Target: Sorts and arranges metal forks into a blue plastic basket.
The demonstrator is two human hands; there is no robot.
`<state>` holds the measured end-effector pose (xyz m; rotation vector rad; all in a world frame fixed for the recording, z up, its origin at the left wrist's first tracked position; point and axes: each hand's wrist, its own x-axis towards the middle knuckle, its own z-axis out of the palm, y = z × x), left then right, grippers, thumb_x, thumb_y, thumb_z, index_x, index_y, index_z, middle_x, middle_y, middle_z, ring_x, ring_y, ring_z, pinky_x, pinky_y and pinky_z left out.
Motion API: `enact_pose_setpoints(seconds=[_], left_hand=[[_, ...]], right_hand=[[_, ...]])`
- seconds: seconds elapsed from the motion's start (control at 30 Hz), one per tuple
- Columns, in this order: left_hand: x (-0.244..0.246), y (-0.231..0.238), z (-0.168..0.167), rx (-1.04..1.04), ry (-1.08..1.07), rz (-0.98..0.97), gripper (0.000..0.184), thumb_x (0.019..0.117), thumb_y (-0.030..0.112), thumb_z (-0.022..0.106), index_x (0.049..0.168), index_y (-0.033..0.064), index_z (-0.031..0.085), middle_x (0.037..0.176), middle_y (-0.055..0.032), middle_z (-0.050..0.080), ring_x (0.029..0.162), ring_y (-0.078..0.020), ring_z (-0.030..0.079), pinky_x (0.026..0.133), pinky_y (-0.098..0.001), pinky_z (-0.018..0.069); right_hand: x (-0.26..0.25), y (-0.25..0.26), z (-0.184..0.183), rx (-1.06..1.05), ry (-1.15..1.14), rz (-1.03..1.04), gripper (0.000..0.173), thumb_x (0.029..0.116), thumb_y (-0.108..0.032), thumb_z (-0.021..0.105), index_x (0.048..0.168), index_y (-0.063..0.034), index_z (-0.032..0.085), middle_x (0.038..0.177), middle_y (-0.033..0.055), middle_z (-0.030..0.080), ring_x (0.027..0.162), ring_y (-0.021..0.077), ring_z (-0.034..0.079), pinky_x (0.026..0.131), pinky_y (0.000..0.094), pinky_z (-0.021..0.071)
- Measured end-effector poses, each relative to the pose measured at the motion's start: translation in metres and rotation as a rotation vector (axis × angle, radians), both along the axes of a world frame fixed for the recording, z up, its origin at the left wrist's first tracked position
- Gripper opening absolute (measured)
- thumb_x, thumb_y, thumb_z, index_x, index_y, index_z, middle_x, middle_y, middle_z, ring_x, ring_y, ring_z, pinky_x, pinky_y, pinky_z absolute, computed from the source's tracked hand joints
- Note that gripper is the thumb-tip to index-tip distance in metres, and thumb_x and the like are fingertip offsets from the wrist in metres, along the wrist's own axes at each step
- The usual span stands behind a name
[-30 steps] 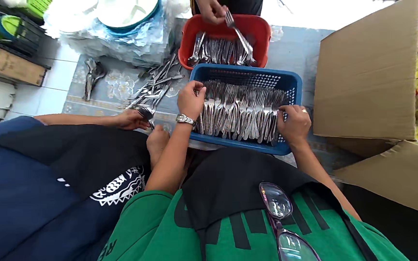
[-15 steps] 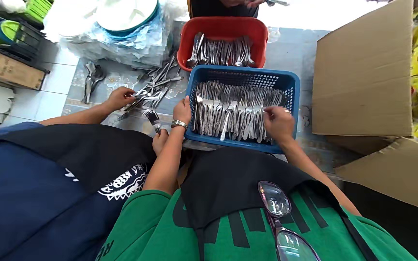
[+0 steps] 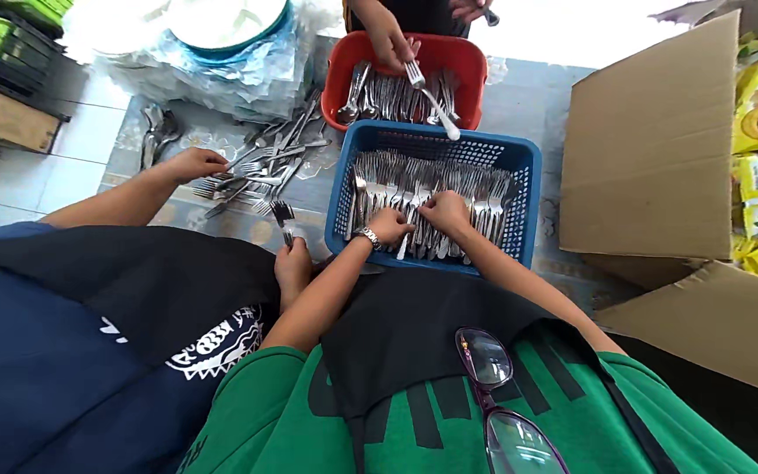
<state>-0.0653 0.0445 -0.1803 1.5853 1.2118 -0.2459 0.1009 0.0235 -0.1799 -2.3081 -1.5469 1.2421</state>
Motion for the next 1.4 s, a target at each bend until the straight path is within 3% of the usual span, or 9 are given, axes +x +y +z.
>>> enact_pose_setpoints(seconds=[0.17,0.33,0.5,0.6,0.67,0.73,0.83,1.1,1.4], left_hand=[[0.001,-0.003,-0.013,-0.068,-0.113,0.174,0.034,0.1025,0.022,0.066,0.120,-0.0064,0.064,0.095,-0.0170,0.069,0.072,-0.0186,0.066,0.073,-0.0374,0.0581],[0.007,-0.006,-0.011,-0.007,-0.043,0.181,0.045,0.0953,0.027,0.076,0.121,-0.0086,0.063,0.104,-0.0235,0.071,0.084,-0.0291,0.073,0.083,-0.0461,0.0611],[0.006,0.002,-0.005,-0.047,-0.050,0.229,0.048,0.1015,0.032,0.068,0.123,-0.0100,0.061,0.103,-0.0238,0.071,0.084,-0.0277,0.073,0.083,-0.0443,0.0609],[0.009,0.010,-0.010,-0.108,-0.133,0.378,0.040,0.1065,0.026,0.060,0.127,-0.0085,0.058,0.098,-0.0186,0.070,0.077,-0.0208,0.071,0.076,-0.0374,0.0616],[0.010,0.012,-0.010,-0.121,-0.163,0.407,0.034,0.1074,0.019,0.057,0.126,-0.0083,0.056,0.095,-0.0168,0.069,0.074,-0.0182,0.071,0.073,-0.0351,0.0615],[0.010,0.011,-0.009,-0.104,-0.173,0.414,0.031,0.1078,0.015,0.055,0.127,-0.0087,0.055,0.097,-0.0184,0.068,0.075,-0.0186,0.071,0.074,-0.0352,0.0616],[0.007,0.010,0.000,-0.045,-0.177,0.398,0.029,0.1087,0.013,0.052,0.128,-0.0088,0.054,0.104,-0.0212,0.067,0.077,-0.0194,0.071,0.075,-0.0357,0.0614],[0.026,-0.015,0.041,-0.039,-0.319,0.283,0.022,0.1052,0.009,0.058,0.120,-0.0067,0.057,0.091,-0.0100,0.065,0.069,-0.0099,0.063,0.069,-0.0278,0.0570],[0.081,-0.057,0.022,-0.093,-0.266,0.076,0.023,0.1056,0.010,0.057,0.118,-0.0093,0.059,0.090,-0.0133,0.066,0.069,-0.0127,0.065,0.070,-0.0302,0.0580]], right_hand=[[0.009,-0.011,-0.002,0.103,0.163,-0.055,0.029,0.1027,-0.025,0.063,0.108,0.0008,0.073,0.101,0.0226,0.072,0.097,0.0401,0.069,0.088,0.0642,0.0507],[0.052,-0.053,0.022,0.212,0.155,-0.132,0.028,0.1056,-0.021,0.059,0.113,0.0038,0.070,0.099,0.0224,0.072,0.092,0.0367,0.070,0.088,0.0598,0.0526],[0.094,-0.083,0.020,0.231,0.086,-0.228,0.028,0.1074,-0.020,0.057,0.113,0.0052,0.068,0.096,0.0244,0.070,0.082,0.0382,0.068,0.078,0.0596,0.0540],[0.093,-0.083,0.027,0.226,-0.107,-0.280,0.028,0.1062,-0.019,0.058,0.116,0.0039,0.069,0.103,0.0288,0.070,0.096,0.0487,0.068,0.085,0.0687,0.0507],[0.086,-0.084,0.032,0.204,-0.234,-0.280,0.032,0.1065,-0.020,0.056,0.128,0.0025,0.065,0.113,0.0325,0.068,0.108,0.0541,0.065,0.090,0.0726,0.0479],[0.084,-0.088,0.028,0.241,-0.274,-0.260,0.034,0.1069,-0.019,0.056,0.133,0.0022,0.061,0.112,0.0316,0.069,0.107,0.0543,0.066,0.088,0.0720,0.0490],[0.087,-0.096,0.013,0.427,-0.273,-0.239,0.030,0.1058,-0.015,0.056,0.128,0.0034,0.063,0.104,0.0284,0.072,0.098,0.0508,0.069,0.083,0.0691,0.0516],[0.095,-0.108,-0.015,0.772,-0.185,-0.333,0.027,0.1070,-0.015,0.052,0.122,0.0038,0.063,0.095,0.0235,0.071,0.077,0.0381,0.070,0.071,0.0561,0.0565],[0.097,-0.120,-0.021,0.912,-0.038,-0.374,0.020,0.1059,-0.013,0.054,0.117,0.0001,0.064,0.087,0.0158,0.068,0.061,0.0204,0.062,0.056,0.0363,0.0542]])
